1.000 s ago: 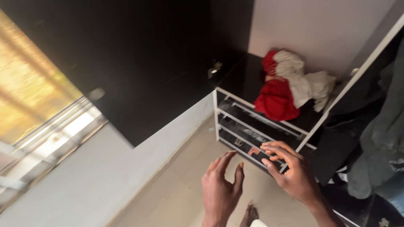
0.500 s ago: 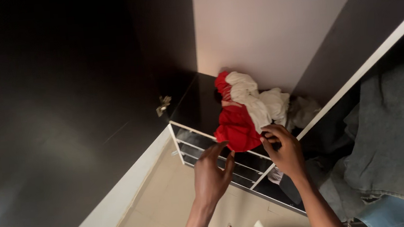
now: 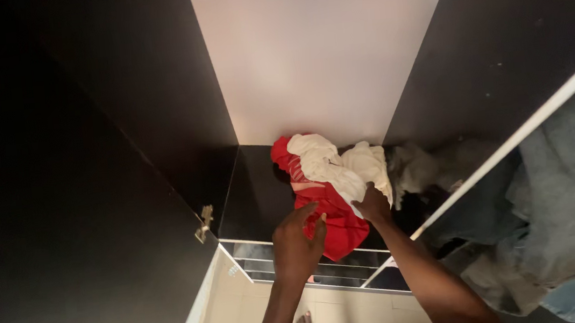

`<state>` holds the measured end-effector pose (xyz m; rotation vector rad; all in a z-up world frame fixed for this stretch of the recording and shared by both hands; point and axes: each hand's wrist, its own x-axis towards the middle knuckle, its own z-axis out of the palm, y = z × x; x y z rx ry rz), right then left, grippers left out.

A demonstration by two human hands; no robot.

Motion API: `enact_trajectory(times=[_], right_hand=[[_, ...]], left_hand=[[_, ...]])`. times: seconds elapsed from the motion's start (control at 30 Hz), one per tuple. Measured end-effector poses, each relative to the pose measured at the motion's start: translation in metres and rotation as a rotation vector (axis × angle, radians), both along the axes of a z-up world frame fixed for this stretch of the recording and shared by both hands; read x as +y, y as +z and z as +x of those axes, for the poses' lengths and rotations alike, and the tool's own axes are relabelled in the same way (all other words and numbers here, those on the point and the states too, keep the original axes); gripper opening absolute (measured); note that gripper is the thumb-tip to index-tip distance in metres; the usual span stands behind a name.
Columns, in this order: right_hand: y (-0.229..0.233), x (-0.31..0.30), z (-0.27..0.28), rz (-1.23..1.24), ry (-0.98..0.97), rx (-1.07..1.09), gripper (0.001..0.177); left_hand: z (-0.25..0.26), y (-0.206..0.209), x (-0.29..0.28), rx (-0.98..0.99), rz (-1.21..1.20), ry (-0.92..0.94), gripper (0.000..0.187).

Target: The person removes items of clothing including shirts, jeans, and a belt from a wardrobe and piles them onto a bed.

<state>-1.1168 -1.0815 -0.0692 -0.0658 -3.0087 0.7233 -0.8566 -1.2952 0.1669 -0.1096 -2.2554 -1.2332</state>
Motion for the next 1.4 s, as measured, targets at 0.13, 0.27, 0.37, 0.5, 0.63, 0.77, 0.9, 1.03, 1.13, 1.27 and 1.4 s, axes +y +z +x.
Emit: enact_trajectory(times=[0.13, 0.27, 0.37, 0.5, 0.63, 0.77, 0.9, 1.03, 1.13, 1.27, 1.4], right_hand=[[-0.005, -0.009, -0.021, -0.026, -0.027, 0.033, 0.055], [0.036, -0.019, -0.016, -0.181, 0.106, 0.352, 0.048], [0.111, -0.032, 0.013, -0.44, 0.099, 0.186, 0.04], [0.199, -0.042, 0.051, -0.85, 0.589, 0.35, 0.024], [0.216, -0.028, 0.049, -0.934, 0.419, 0.267, 0.018], [0.136, -0.019, 0.011, -0.424, -0.16, 0.044, 0.038], [0.022, -0.029, 0.006, -0.31, 0.236, 0.07, 0.085], [-0.035, -0.062, 0.004, 0.063, 0.203, 0.168, 0.073], [-0.035, -0.072, -0.008, 0.059, 0.154, 0.262, 0.038], [0.016, -0.053, -0.021, -0.218, 0.188, 0.388, 0.024], [0.07, -0.011, -0.022, -0.49, 0.355, 0.731, 0.032]], left_hand=[[-0.033, -0.019, -0.022, -0.008, 0.017, -0.023, 0.031], [-0.073, -0.033, -0.04, -0.092, -0.069, -0.059, 0.035], [-0.107, -0.049, -0.045, -0.112, -0.082, -0.118, 0.059], [-0.163, -0.073, -0.044, 0.224, -0.11, -0.137, 0.059], [-0.188, -0.045, -0.055, -0.023, 0.14, -0.04, 0.038], [-0.172, 0.018, -0.079, 0.093, 0.149, 0.123, 0.034], [-0.155, 0.07, -0.087, 0.262, 0.311, 0.139, 0.029], [-0.135, 0.105, -0.094, 0.501, 0.418, 0.005, 0.029], [-0.124, 0.124, -0.107, 0.487, 0.321, 0.056, 0.031], [-0.118, 0.132, -0.115, 0.527, 0.339, 0.02, 0.032], [-0.109, 0.14, -0.13, 0.613, 0.349, 0.049, 0.033]])
